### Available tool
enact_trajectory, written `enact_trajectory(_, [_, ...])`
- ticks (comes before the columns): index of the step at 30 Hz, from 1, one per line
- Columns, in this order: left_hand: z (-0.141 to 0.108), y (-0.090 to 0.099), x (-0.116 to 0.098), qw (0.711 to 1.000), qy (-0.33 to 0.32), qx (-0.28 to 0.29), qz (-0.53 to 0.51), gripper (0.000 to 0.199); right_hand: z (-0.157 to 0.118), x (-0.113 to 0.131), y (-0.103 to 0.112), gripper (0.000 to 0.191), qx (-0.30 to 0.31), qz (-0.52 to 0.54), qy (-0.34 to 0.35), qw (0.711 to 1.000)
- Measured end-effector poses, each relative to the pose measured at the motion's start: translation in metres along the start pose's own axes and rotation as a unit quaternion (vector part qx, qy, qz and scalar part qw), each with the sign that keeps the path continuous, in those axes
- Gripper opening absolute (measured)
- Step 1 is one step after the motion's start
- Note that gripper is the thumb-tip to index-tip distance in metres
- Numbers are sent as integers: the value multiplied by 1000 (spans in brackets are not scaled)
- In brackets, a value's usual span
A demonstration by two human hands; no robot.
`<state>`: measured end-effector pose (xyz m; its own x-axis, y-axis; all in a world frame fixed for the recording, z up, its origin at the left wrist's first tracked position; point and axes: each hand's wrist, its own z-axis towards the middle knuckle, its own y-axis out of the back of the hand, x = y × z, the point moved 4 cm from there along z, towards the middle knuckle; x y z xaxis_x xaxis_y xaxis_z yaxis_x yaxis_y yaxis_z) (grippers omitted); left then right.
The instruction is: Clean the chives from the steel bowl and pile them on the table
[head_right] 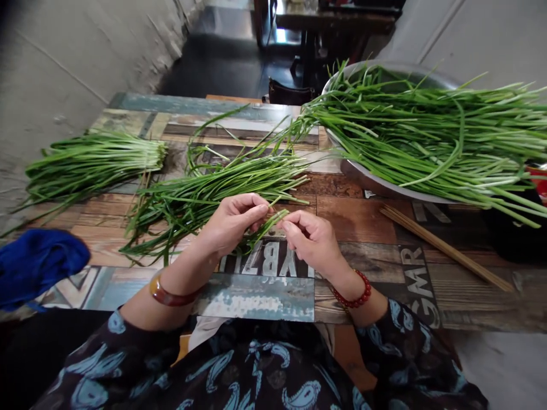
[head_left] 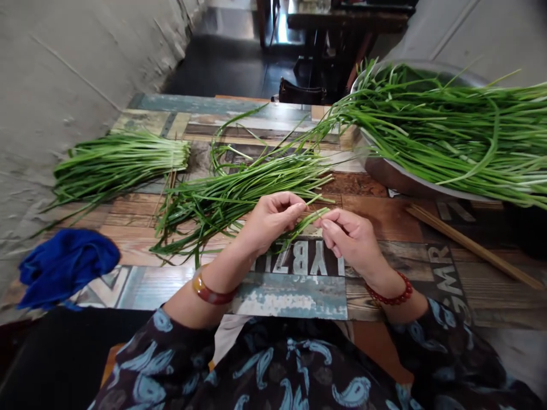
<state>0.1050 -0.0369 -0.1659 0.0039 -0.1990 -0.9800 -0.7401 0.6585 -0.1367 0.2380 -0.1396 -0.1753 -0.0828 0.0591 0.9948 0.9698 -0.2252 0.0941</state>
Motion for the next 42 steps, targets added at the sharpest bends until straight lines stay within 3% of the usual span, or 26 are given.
enact_trajectory(42, [-3, 0, 1, 999, 27, -38, -28, 27, 2, -1, -3, 25, 7, -32, -6, 999])
